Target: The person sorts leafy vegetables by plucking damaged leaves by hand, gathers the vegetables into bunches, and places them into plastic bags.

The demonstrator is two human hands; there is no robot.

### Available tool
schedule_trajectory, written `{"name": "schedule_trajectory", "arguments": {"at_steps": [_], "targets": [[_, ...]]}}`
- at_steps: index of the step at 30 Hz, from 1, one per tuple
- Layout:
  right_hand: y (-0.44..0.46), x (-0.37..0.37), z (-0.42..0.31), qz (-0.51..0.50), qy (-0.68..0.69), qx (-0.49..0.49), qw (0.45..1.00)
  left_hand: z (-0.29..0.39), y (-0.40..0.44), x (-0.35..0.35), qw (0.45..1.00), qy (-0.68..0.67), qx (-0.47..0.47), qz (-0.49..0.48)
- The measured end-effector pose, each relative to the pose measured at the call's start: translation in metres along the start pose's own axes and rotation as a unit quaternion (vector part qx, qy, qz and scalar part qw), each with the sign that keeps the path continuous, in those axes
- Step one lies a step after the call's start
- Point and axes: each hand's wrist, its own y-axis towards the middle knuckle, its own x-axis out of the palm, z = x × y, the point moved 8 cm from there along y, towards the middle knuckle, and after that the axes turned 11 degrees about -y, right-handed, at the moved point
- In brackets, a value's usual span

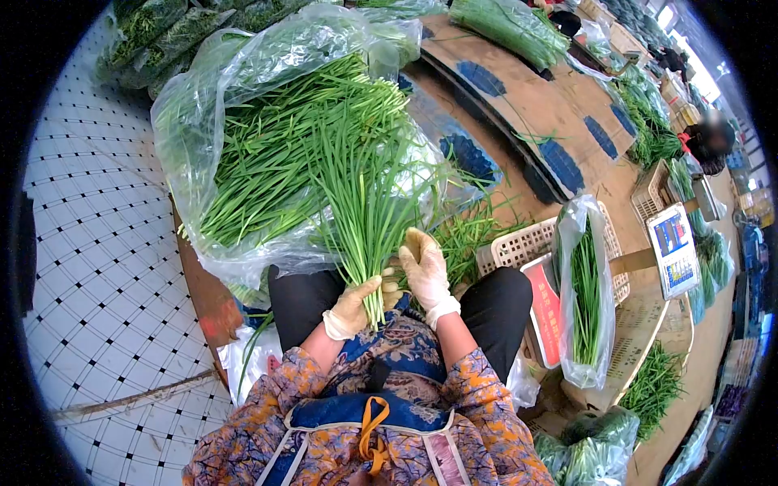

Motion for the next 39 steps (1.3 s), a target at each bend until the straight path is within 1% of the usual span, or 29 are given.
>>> {"name": "schedule_trajectory", "arguments": {"at_steps": [1,2,3,4,5,7,8,10,11,12,13,15,16,17,18,19,21,27,30,31,33,34,35,37,39], "targets": [[0.001,-0.009,-0.013,0.03,-0.086,-0.059,0.994,0.0,0.001,-0.002,1.0,0.0,-0.001,0.0],[0.003,-0.009,-0.016,0.032,-0.086,-0.058,0.994,0.0,0.004,-0.003,1.0,-0.002,0.007,-0.01],[0.001,-0.005,-0.037,0.039,-0.161,-0.159,0.973,0.001,0.006,-0.004,1.0,-0.004,0.015,-0.02],[-0.005,0.002,-0.054,0.047,-0.233,-0.257,0.937,0.0,0.007,-0.007,1.0,-0.019,0.014,-0.017],[-0.005,0.008,-0.052,0.038,-0.224,-0.24,0.944,-0.002,0.009,-0.01,1.0,-0.018,0.014,-0.017],[-0.005,0.014,-0.055,0.047,-0.235,-0.214,0.947,-0.003,0.009,-0.011,0.995,-0.088,0.017,-0.031],[-0.006,0.015,-0.056,0.044,-0.234,-0.214,0.947,-0.001,0.008,-0.012,0.997,-0.071,0.028,-0.021],[-0.009,0.006,-0.06,0.1,-0.216,-0.21,0.948,0.002,0.004,-0.006,0.997,-0.064,0.041,-0.013],[-0.009,0.003,-0.061,0.099,-0.217,-0.21,0.948,0.005,0.002,-0.003,0.997,-0.056,0.052,-0.008],[-0.011,-0.001,-0.063,0.103,-0.234,-0.225,0.94,0.005,0.002,-0.003,0.998,-0.033,0.051,-0.029],[-0.012,-0.004,-0.065,0.109,-0.252,-0.239,0.931,0.005,0.004,-0.008,0.998,-0.033,0.05,-0.03],[-0.016,-0.001,-0.063,0.093,-0.248,-0.249,0.931,0.002,0.007,-0.006,0.993,-0.066,0.041,-0.084],[-0.02,0.006,-0.071,0.072,-0.271,-0.258,0.925,0.001,0.007,-0.004,0.993,-0.066,0.038,-0.085],[-0.023,0.013,-0.076,0.051,-0.292,-0.266,0.917,0.0,0.008,-0.008,0.994,-0.097,0.039,-0.045],[-0.023,0.02,-0.069,0.031,-0.323,-0.252,0.912,-0.001,0.007,-0.012,0.991,-0.127,0.04,-0.004],[-0.022,0.022,-0.06,0.032,-0.323,-0.251,0.912,0.001,0.006,-0.01,0.991,-0.126,0.039,-0.004],[-0.012,0.023,-0.025,0.007,-0.282,-0.15,0.948,0.003,0.002,0.001,0.984,-0.175,0.02,-0.039],[-0.01,0.018,-0.031,0.014,-0.274,-0.175,0.946,0.008,-0.001,0.009,0.984,-0.169,0.027,-0.053],[-0.008,0.014,-0.03,0.062,-0.262,-0.192,0.944,0.007,-0.001,0.01,0.985,-0.166,0.025,-0.044],[-0.008,0.013,-0.038,0.062,-0.262,-0.192,0.944,0.007,-0.001,0.009,0.985,-0.165,0.027,-0.035],[-0.013,0.013,-0.065,0.051,-0.289,-0.219,0.931,0.008,-0.001,0.0,0.989,-0.143,0.036,-0.034],[-0.014,0.018,-0.063,0.02,-0.308,-0.217,0.926,0.009,-0.001,0.0,0.991,-0.119,0.046,-0.035],[-0.014,0.018,-0.059,0.021,-0.31,-0.217,0.926,0.009,0.0,0.001,0.991,-0.12,0.046,-0.036],[-0.011,0.023,-0.045,0.006,-0.323,-0.21,0.923,0.006,0.002,0.002,0.984,-0.176,0.022,-0.029],[-0.009,0.024,-0.035,-0.002,-0.299,-0.202,0.933,0.007,0.002,0.0,0.983,-0.18,0.015,-0.035]]}}
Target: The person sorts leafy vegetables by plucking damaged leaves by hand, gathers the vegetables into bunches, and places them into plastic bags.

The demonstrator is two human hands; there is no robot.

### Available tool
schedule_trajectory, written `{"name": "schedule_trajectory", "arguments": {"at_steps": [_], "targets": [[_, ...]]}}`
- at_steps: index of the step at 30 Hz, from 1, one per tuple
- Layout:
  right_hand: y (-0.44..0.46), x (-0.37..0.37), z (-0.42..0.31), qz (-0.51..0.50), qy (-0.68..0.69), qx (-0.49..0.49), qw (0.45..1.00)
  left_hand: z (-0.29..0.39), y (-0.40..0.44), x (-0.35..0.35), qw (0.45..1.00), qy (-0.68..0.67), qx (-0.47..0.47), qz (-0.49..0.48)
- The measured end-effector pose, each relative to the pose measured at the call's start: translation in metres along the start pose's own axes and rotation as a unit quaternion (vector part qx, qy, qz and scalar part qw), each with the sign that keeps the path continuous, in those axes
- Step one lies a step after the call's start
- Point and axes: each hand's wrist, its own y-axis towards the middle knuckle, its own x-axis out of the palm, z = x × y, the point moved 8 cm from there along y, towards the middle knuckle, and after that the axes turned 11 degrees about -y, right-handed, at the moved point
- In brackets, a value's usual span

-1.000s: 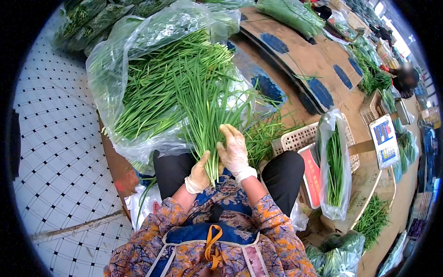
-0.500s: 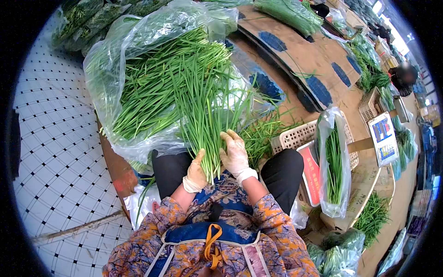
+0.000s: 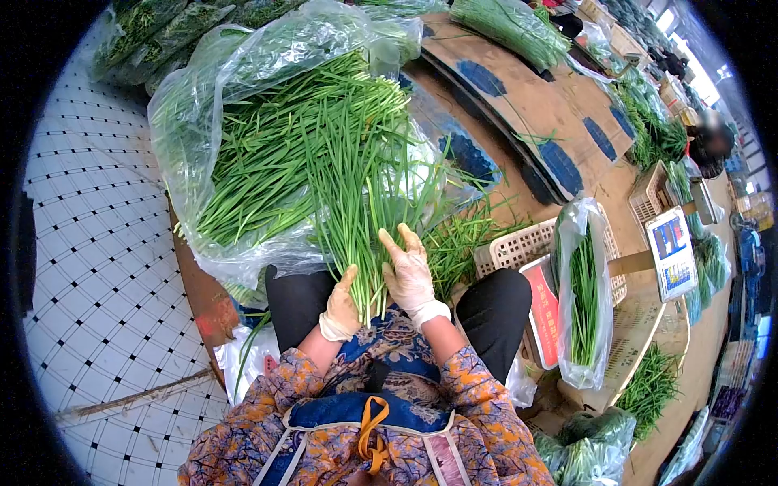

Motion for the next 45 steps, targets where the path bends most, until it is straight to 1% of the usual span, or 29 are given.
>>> {"name": "schedule_trajectory", "arguments": {"at_steps": [3,5,6,8,9,11,12,14,15,16,18,19,20,22,23,26,28,30,31,33,35,37,38,40,42,43,44,45], "targets": [[-0.002,0.006,0.005,-0.017,0.019,0.0,1.0,-0.002,0.001,0.0,0.999,-0.028,-0.016,-0.009],[-0.002,0.013,0.013,-0.021,0.046,0.031,0.998,-0.002,0.003,-0.001,0.998,-0.062,-0.019,-0.023],[-0.002,0.017,0.015,-0.021,0.045,0.031,0.998,-0.002,0.004,-0.003,0.998,-0.062,-0.019,-0.024],[-0.001,0.022,0.022,-0.016,0.087,0.081,0.993,-0.001,0.003,-0.003,0.998,-0.058,-0.019,-0.028],[0.001,0.025,0.022,-0.016,0.087,0.081,0.993,-0.001,0.003,-0.003,0.998,-0.058,-0.019,-0.028],[0.009,0.023,0.02,-0.022,0.01,0.095,0.995,-0.001,0.002,-0.003,0.997,-0.077,-0.011,-0.022],[0.013,0.023,0.023,-0.021,0.01,0.095,0.995,-0.001,0.003,-0.001,0.997,-0.076,-0.012,-0.022],[0.019,0.032,0.03,-0.07,0.059,0.095,0.991,-0.005,0.003,0.007,0.994,-0.098,-0.033,-0.041],[0.017,0.028,0.033,-0.03,0.092,0.105,0.99,-0.004,0.002,0.006,0.996,-0.08,-0.022,-0.02],[0.015,0.033,0.037,-0.031,0.092,0.104,0.99,-0.002,0.003,0.004,0.996,-0.081,-0.021,-0.02],[0.006,0.047,0.057,-0.008,0.274,0.186,0.943,-0.002,0.006,-0.002,0.999,-0.032,-0.02,-0.019],[0.005,0.047,0.057,0.0,0.286,0.182,0.941,-0.005,0.008,-0.001,1.0,-0.022,-0.013,0.018],[0.002,0.047,0.059,-0.002,0.285,0.184,0.941,-0.004,0.012,-0.007,0.999,-0.024,-0.014,0.019],[0.001,0.049,0.059,-0.019,0.327,0.174,0.929,-0.008,0.023,-0.018,0.998,0.018,-0.052,0.011],[-0.001,0.052,0.062,-0.032,0.346,0.193,0.918,-0.008,0.024,-0.02,0.998,0.018,-0.053,0.012],[-0.005,0.059,0.062,-0.083,0.434,0.229,0.867,-0.007,0.027,-0.028,0.987,0.138,-0.055,0.052],[-0.004,0.05,0.055,-0.089,0.427,0.245,0.866,-0.007,0.027,-0.03,0.987,0.139,-0.045,0.065],[-0.007,0.041,0.044,-0.103,0.491,0.306,0.809,-0.003,0.027,-0.032,0.985,0.152,-0.013,0.075],[-0.008,0.04,0.044,-0.098,0.505,0.306,0.801,-0.003,0.027,-0.031,0.985,0.152,-0.013,0.076],[-0.009,0.046,0.048,-0.102,0.522,0.297,0.793,-0.003,0.025,-0.033,0.992,0.069,-0.009,0.105],[-0.007,0.046,0.048,-0.105,0.538,0.288,0.786,-0.004,0.024,-0.031,0.993,0.049,-0.014,0.107],[-0.009,0.053,0.053,-0.132,0.532,0.339,0.764,-0.007,0.024,-0.032,0.993,0.03,-0.021,0.108],[-0.008,0.052,0.054,-0.131,0.533,0.34,0.764,-0.007,0.024,-0.036,0.992,0.045,-0.02,0.117],[0.001,0.044,0.049,-0.138,0.435,0.287,0.842,-0.008,0.024,-0.04,0.99,0.061,-0.02,0.126],[0.001,0.036,0.047,-0.143,0.427,0.287,0.846,-0.004,0.024,-0.037,0.991,0.085,0.012,0.099],[0.003,0.028,0.045,-0.132,0.398,0.27,0.867,-0.003,0.023,-0.033,0.991,0.086,0.012,0.1],[0.004,0.021,0.044,-0.122,0.367,0.253,0.887,-0.001,0.021,-0.031,0.993,0.035,0.011,0.111],[0.002,0.015,0.043,-0.101,0.366,0.254,0.89,-0.001,0.02,-0.029,0.993,-0.015,0.009,0.121]]}}
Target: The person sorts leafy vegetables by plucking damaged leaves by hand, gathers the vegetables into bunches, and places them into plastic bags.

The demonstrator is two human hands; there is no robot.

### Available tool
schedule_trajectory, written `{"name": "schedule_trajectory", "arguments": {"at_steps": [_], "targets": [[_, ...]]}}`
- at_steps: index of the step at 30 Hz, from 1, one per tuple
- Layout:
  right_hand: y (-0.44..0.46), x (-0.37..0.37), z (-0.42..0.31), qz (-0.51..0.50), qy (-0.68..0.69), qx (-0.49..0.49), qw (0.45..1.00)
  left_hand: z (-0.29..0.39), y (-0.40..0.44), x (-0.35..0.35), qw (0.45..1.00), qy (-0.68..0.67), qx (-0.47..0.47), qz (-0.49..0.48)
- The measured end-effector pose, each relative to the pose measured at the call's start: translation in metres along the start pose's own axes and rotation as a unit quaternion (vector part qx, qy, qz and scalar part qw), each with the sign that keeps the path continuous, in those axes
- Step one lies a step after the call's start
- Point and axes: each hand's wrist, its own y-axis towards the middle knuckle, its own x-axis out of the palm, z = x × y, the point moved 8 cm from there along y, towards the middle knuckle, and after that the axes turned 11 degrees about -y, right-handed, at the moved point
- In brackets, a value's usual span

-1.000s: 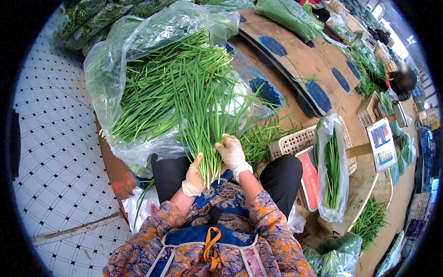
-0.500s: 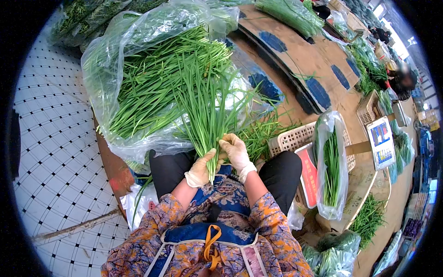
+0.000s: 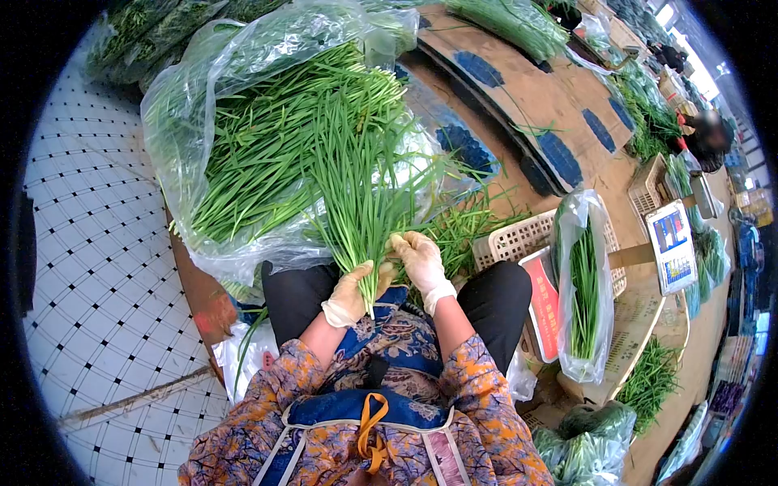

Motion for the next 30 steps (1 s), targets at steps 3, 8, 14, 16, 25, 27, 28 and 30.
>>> {"name": "schedule_trajectory", "arguments": {"at_steps": [3,8,14,16,25,27,28,30], "targets": [[-0.004,-0.003,0.007,0.067,-0.044,-0.084,0.993,0.0,0.009,-0.008,1.0,0.019,0.005,0.0],[-0.053,0.021,-0.06,0.089,-0.255,-0.381,0.884,0.004,0.024,-0.007,0.98,0.065,-0.007,-0.189],[-0.068,0.0,-0.069,0.032,-0.106,-0.316,0.942,0.003,0.009,0.006,0.993,0.085,-0.012,-0.086],[-0.05,-0.026,-0.028,0.072,-0.103,-0.124,0.984,0.004,-0.002,0.02,0.99,0.127,0.017,-0.067],[-0.016,0.015,-0.012,0.0,-0.031,-0.144,0.989,-0.024,-0.01,0.036,0.738,0.627,0.25,-0.026],[-0.017,0.005,-0.022,0.023,0.048,-0.089,0.995,-0.033,-0.032,0.054,0.637,0.71,0.298,0.023],[-0.009,-0.004,-0.008,0.026,0.179,-0.05,0.982,-0.034,-0.043,0.069,0.636,0.711,0.299,0.013],[-0.007,-0.031,-0.004,0.051,0.342,-0.005,0.938,-0.057,-0.045,0.046,0.732,0.681,0.0,-0.017]]}}
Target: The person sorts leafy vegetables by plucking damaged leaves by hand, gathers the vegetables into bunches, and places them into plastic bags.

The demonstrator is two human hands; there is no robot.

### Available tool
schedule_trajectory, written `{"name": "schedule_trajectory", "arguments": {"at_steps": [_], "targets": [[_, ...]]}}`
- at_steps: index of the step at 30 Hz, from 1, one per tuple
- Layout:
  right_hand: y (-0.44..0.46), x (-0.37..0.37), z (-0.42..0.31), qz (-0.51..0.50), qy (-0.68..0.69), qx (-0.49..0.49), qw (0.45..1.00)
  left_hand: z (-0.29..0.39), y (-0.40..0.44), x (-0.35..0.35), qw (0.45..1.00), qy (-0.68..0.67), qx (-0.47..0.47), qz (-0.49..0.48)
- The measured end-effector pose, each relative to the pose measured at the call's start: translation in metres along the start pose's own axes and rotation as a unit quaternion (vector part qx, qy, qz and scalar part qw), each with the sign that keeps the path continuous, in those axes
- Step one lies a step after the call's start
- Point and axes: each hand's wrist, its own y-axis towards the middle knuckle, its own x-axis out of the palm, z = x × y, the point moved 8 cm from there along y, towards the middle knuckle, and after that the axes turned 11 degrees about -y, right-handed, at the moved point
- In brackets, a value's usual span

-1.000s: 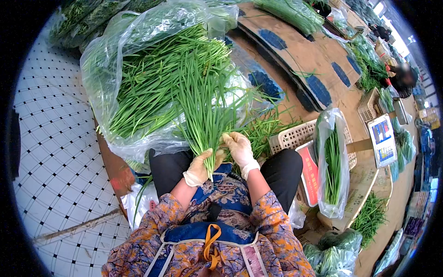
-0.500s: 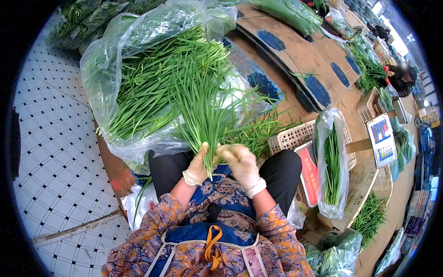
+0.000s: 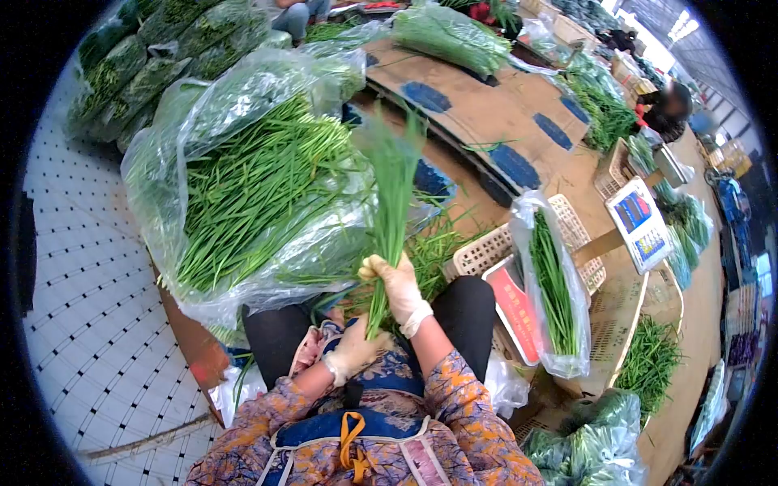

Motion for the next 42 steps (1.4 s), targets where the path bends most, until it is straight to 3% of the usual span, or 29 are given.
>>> {"name": "schedule_trajectory", "arguments": {"at_steps": [1,3,5,6,7,9,11,13,15,17,19,23,26,27,29,31,32,35,38,39,40,42], "targets": [[0.001,-0.011,-0.01,-0.011,0.032,0.008,0.999,-0.029,0.021,-0.006,0.968,0.142,0.208,-0.02],[-0.001,-0.033,-0.038,-0.016,0.03,0.001,0.999,-0.013,0.009,-0.008,0.993,0.028,0.027,-0.113],[-0.005,-0.043,-0.05,-0.033,0.033,0.0,0.999,-0.011,0.023,-0.019,0.964,-0.243,0.016,-0.109],[-0.008,-0.045,-0.051,-0.044,0.052,-0.007,0.998,0.003,0.027,-0.012,0.903,-0.385,0.044,-0.184],[-0.012,-0.044,-0.053,-0.057,0.07,-0.014,0.996,0.016,0.032,-0.004,0.904,-0.382,0.043,-0.187],[-0.016,-0.048,-0.048,-0.04,0.021,-0.031,0.998,0.073,0.035,0.01,0.907,-0.334,0.197,-0.161],[-0.014,-0.054,-0.034,-0.029,0.047,-0.011,0.998,0.11,0.044,0.021,0.911,-0.269,0.283,-0.132],[-0.015,-0.061,-0.041,-0.041,0.049,-0.049,0.997,0.115,0.052,0.028,0.901,-0.28,0.292,-0.158],[-0.02,-0.076,-0.051,-0.01,0.006,-0.054,0.999,0.111,0.047,0.036,0.936,-0.159,0.301,-0.088],[-0.023,-0.082,-0.056,-0.007,0.027,-0.04,0.999,0.093,0.04,0.031,0.976,-0.002,0.214,-0.026],[-0.021,-0.087,-0.063,-0.022,-0.003,-0.064,0.998,0.078,0.037,0.047,0.992,0.003,0.02,-0.122],[-0.019,-0.092,-0.058,-0.052,0.062,-0.049,0.995,0.086,0.023,0.056,0.987,-0.051,0.012,-0.15],[-0.015,-0.104,-0.057,-0.072,0.104,-0.054,0.99,0.085,0.005,0.053,0.975,0.034,0.012,-0.217],[-0.013,-0.111,-0.057,-0.083,0.131,-0.062,0.986,0.081,0.002,0.046,0.965,0.12,-0.001,-0.232],[-0.017,-0.114,-0.069,-0.124,0.146,-0.089,0.978,0.072,0.013,0.015,0.906,0.368,0.062,-0.198],[-0.032,-0.112,-0.083,-0.09,0.082,-0.044,0.992,0.057,0.042,-0.03,0.816,0.569,0.082,-0.052],[-0.036,-0.112,-0.088,-0.089,0.069,-0.038,0.993,0.057,0.053,-0.041,0.806,0.587,0.051,-0.054],[-0.054,-0.109,-0.114,-0.086,-0.006,-0.046,0.995,0.099,0.072,-0.004,0.841,0.478,0.24,-0.078],[-0.075,-0.107,-0.13,-0.104,-0.108,-0.062,0.987,0.145,0.098,0.057,0.88,0.318,0.345,-0.074],[-0.081,-0.108,-0.135,-0.096,-0.129,-0.081,0.984,0.164,0.102,0.088,0.911,0.277,0.263,-0.157],[-0.087,-0.112,-0.144,-0.077,-0.237,-0.129,0.96,0.173,0.113,0.112,0.772,0.411,0.478,-0.087],[-0.104,-0.12,-0.174,-0.003,-0.457,-0.262,0.85,0.206,0.116,0.151,0.863,0.227,0.441,-0.094]]}}
